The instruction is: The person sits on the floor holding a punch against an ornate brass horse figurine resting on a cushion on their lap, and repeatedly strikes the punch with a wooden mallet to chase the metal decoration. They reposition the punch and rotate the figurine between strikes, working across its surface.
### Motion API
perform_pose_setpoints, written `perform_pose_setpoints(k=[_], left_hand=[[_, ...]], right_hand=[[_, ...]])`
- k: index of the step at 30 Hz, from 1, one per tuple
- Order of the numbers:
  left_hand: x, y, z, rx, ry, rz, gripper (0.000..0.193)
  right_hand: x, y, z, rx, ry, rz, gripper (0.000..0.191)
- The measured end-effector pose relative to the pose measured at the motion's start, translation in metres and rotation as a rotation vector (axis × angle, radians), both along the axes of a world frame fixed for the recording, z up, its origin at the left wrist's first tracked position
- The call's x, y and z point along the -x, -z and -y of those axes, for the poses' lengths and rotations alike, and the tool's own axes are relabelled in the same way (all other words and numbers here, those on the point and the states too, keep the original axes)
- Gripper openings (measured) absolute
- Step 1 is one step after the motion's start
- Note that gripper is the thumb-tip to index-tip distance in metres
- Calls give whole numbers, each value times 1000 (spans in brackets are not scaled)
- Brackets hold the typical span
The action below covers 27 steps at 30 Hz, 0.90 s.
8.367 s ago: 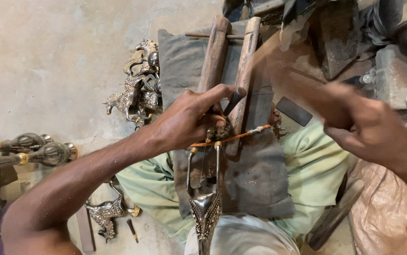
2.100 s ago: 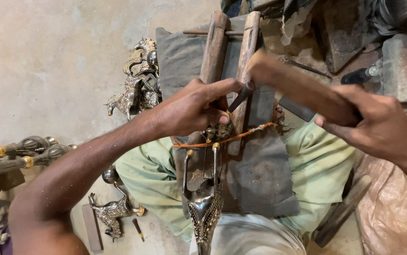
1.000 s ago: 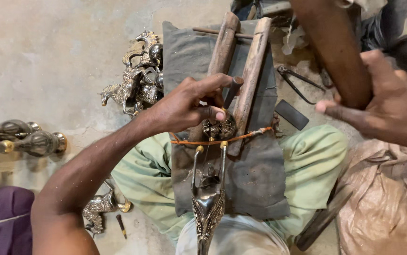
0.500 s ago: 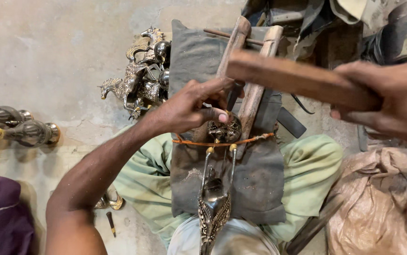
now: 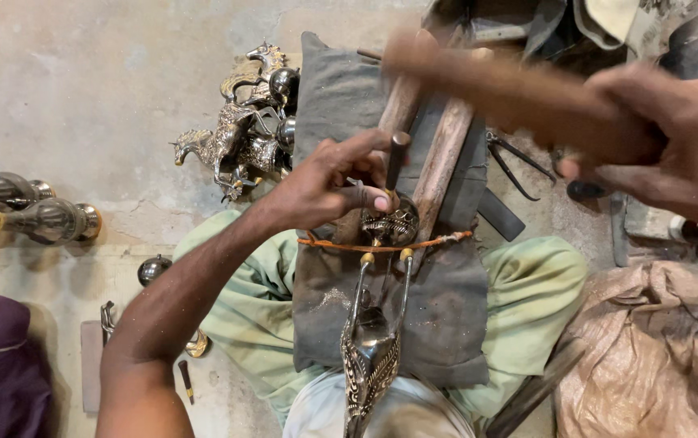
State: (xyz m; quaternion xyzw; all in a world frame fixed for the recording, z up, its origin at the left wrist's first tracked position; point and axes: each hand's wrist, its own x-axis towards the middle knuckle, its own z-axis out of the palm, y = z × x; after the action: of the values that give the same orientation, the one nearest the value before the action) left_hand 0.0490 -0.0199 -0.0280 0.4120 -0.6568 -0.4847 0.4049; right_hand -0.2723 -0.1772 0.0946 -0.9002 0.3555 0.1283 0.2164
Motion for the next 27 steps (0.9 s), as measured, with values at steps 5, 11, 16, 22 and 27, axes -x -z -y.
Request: perform_pose_setpoints(k=[5,11,16,22,27], left_hand=[[1,2,-1,-96,-50,22,72],[4,7,-3,-14,-26,-76,65],[7,13,0,-13,-89,-58,70],[4,21,-2,-28,-61,-88,59],[5,27,-5,-49,-77,-185,62]], right_hand=[[-1,0,2,238,-193,31,62],[-7,-7,2,208,-129,60,61],[-11,-11,4,149,-34,-179,59],[-10,-12,6,167,-20,-238,63],[-11,-11,9,262,-103,-185,74]])
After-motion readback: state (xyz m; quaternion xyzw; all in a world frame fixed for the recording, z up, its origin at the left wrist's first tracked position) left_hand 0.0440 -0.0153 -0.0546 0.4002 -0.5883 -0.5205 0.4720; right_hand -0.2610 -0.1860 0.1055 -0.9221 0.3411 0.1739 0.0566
